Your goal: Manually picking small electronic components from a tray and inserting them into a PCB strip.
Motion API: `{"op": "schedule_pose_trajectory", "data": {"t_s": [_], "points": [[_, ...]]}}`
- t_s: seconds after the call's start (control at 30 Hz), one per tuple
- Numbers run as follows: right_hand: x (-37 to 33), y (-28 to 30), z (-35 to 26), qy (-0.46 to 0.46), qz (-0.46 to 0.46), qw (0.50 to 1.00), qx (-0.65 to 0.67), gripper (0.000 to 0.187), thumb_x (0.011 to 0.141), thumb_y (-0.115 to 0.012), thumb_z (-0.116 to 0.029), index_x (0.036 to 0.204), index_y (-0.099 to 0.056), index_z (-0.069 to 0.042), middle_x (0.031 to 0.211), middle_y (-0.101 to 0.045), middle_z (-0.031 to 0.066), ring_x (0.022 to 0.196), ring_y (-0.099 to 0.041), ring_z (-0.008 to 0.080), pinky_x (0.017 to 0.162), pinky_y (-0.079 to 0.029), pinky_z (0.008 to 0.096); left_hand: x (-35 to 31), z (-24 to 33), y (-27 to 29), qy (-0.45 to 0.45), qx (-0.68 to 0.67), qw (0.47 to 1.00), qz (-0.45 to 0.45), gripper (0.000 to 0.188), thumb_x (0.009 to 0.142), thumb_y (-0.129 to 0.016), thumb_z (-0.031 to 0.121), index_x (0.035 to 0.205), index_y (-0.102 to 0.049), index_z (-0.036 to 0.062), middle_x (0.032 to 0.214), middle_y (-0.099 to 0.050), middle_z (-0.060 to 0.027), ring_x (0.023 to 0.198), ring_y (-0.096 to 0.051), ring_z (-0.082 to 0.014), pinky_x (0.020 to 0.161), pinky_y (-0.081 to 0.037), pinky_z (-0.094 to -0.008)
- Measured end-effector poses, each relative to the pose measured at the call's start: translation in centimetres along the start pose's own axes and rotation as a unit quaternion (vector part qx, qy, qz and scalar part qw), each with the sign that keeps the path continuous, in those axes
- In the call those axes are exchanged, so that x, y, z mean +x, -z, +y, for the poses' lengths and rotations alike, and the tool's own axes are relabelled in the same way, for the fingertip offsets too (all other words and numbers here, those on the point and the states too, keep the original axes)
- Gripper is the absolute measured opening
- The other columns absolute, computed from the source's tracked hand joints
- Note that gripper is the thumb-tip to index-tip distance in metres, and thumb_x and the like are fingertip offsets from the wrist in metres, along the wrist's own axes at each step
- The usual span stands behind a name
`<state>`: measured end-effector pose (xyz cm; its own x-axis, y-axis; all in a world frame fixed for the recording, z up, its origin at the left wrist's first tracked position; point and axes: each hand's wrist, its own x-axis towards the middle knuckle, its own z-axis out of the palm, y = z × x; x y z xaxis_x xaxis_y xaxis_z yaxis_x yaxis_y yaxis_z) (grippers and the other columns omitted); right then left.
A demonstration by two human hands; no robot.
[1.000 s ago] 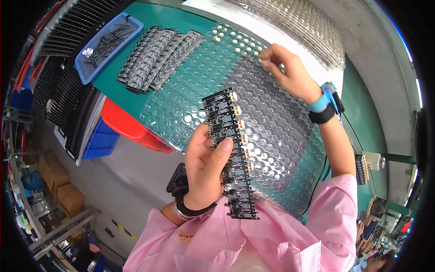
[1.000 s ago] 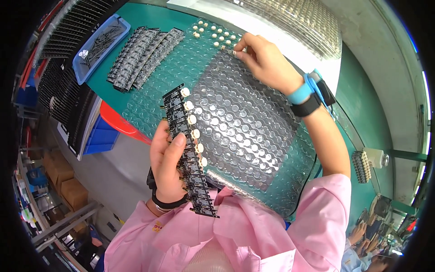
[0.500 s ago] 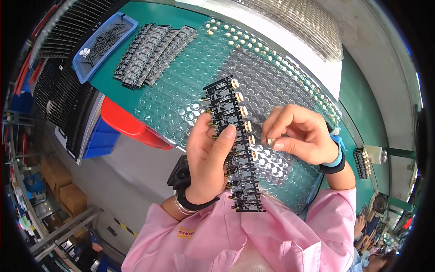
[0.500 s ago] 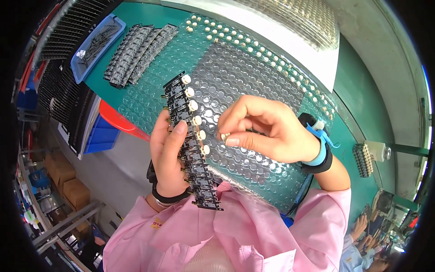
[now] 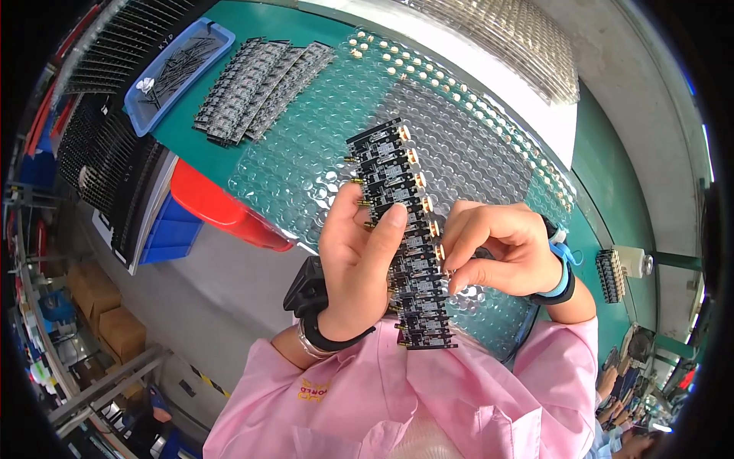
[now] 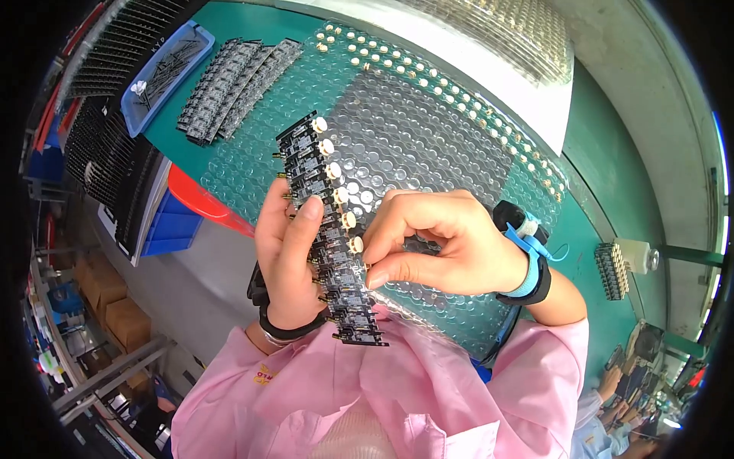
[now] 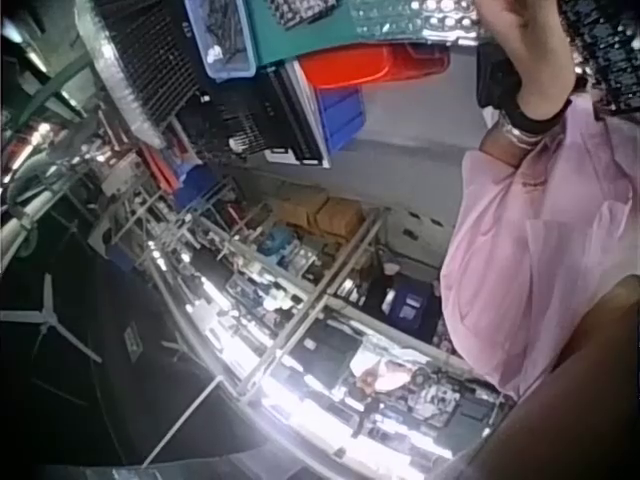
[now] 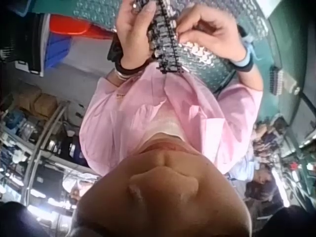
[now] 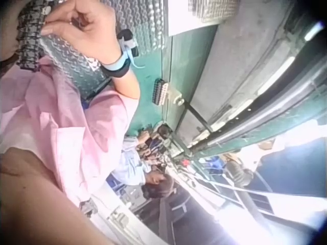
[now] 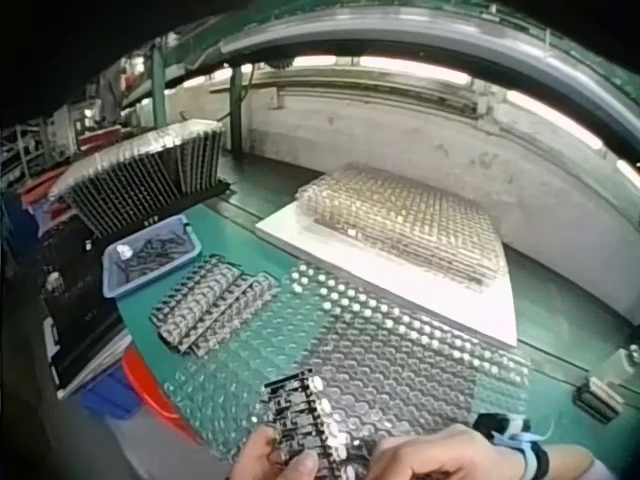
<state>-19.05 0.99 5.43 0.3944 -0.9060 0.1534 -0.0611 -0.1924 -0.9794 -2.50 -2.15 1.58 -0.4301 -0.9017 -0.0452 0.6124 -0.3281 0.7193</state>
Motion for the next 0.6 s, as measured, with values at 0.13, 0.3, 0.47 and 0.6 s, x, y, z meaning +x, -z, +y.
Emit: {"op": "schedule_pose_trajectory", "data": {"t_s": [0.13,0.3,0.47,0.6], "points": [[0.02,-0.22,0.2,0.01,0.014,1.0,0.013,0.014,0.068,-0.07,-0.001,0.075,-0.057,0.0,0.072,-0.059,0.0096,0.069,-0.052,0.018,0.061,-0.041,0.0277,0.12,-0.07,0.03,-0.017,0.009,1.0,0.004,0.016,0.086,-0.048,0.007,0.1,-0.041,0.0021,0.082,-0.054,-0.002,0.067,-0.048,-0.0021,0.054,-0.038,-0.0167],[0.01,-0.47,0.14,-0.01,0.039,0.997,0.064,0.015,0.067,-0.07,-0.002,0.075,-0.058,0.0,0.072,-0.059,0.0095,0.069,-0.053,0.0181,0.06,-0.041,0.0273,0.17,-0.22,0.23,-0.026,0.003,1.0,0.002,0.017,0.086,-0.049,0.008,0.1,-0.041,0.002,0.082,-0.054,-0.0018,0.067,-0.048,-0.0023,0.056,-0.038,-0.017],[0.28,-0.25,-0.03,0.019,0.028,0.999,-0.018,0.014,0.067,-0.07,-0.001,0.074,-0.058,0.0,0.071,-0.06,0.0094,0.068,-0.053,0.0178,0.059,-0.042,0.027,0.21,-0.29,0.45,-0.034,0.013,0.999,-0.004,0.018,0.086,-0.049,0.008,0.1,-0.041,0.0017,0.083,-0.054,-0.0019,0.068,-0.048,-0.0023,0.057,-0.039,-0.0172],[0.43,-0.27,-0.26,0.032,0.028,0.997,-0.069,0.013,0.067,-0.07,0.0,0.074,-0.058,0.0,0.071,-0.06,0.0093,0.067,-0.054,0.0176,0.059,-0.042,0.0268,0.25,-0.49,0.76,-0.04,0.018,0.999,-0.001,0.018,0.086,-0.049,0.008,0.1,-0.041,0.0016,0.083,-0.054,-0.0019,0.069,-0.048,-0.0023,0.057,-0.039,-0.0171]]}}
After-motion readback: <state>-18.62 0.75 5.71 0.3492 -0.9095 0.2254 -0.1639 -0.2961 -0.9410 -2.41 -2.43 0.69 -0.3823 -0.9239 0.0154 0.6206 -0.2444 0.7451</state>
